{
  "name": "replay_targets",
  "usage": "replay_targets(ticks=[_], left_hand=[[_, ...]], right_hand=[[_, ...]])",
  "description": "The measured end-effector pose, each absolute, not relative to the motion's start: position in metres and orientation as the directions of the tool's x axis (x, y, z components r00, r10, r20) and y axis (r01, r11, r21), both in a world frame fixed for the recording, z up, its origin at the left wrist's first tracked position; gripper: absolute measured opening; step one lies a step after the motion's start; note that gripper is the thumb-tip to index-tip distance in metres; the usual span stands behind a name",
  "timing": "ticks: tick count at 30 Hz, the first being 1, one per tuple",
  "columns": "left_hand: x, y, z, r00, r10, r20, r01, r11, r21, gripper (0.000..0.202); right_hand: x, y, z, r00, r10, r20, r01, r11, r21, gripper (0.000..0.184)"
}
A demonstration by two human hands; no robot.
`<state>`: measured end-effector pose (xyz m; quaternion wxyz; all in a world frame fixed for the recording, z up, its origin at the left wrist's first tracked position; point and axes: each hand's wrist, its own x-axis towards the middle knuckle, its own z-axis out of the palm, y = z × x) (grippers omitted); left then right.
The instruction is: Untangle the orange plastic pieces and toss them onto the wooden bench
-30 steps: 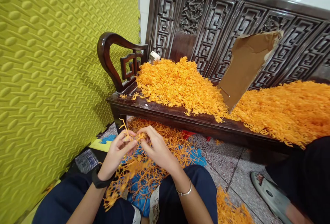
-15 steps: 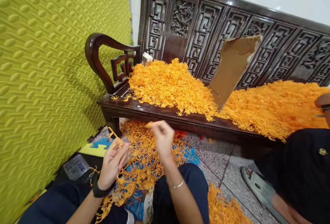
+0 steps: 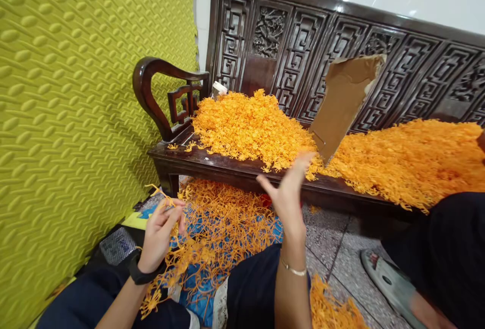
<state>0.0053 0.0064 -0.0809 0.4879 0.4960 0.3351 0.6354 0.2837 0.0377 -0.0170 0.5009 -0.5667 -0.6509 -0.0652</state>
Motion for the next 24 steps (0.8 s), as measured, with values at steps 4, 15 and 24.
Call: replay_targets(ticks=[4, 15, 24], left_hand=[[0.002, 0.008, -0.08, 0.058, 0.949, 0.309, -0.333, -0.273, 0.902, 0.017], [-0.002, 0.016, -0.079, 0.064, 0.939, 0.339, -0.366, -0.294, 0.883, 0.018], [-0.045, 0.026, -0.072, -0.176, 0.91, 0.376, -0.256, -0.411, 0.875, 0.017]], right_hand=[[0.257, 0.045, -0.03, -0.071, 0.83, 0.553, 0.725, 0.424, -0.543, 0.076], [0.233, 0.061, -0.049, -0.216, 0.88, 0.423, 0.618, 0.459, -0.639, 0.042], [0.209, 0.069, -0.071, -0.416, 0.877, 0.241, 0.599, 0.463, -0.653, 0.029]])
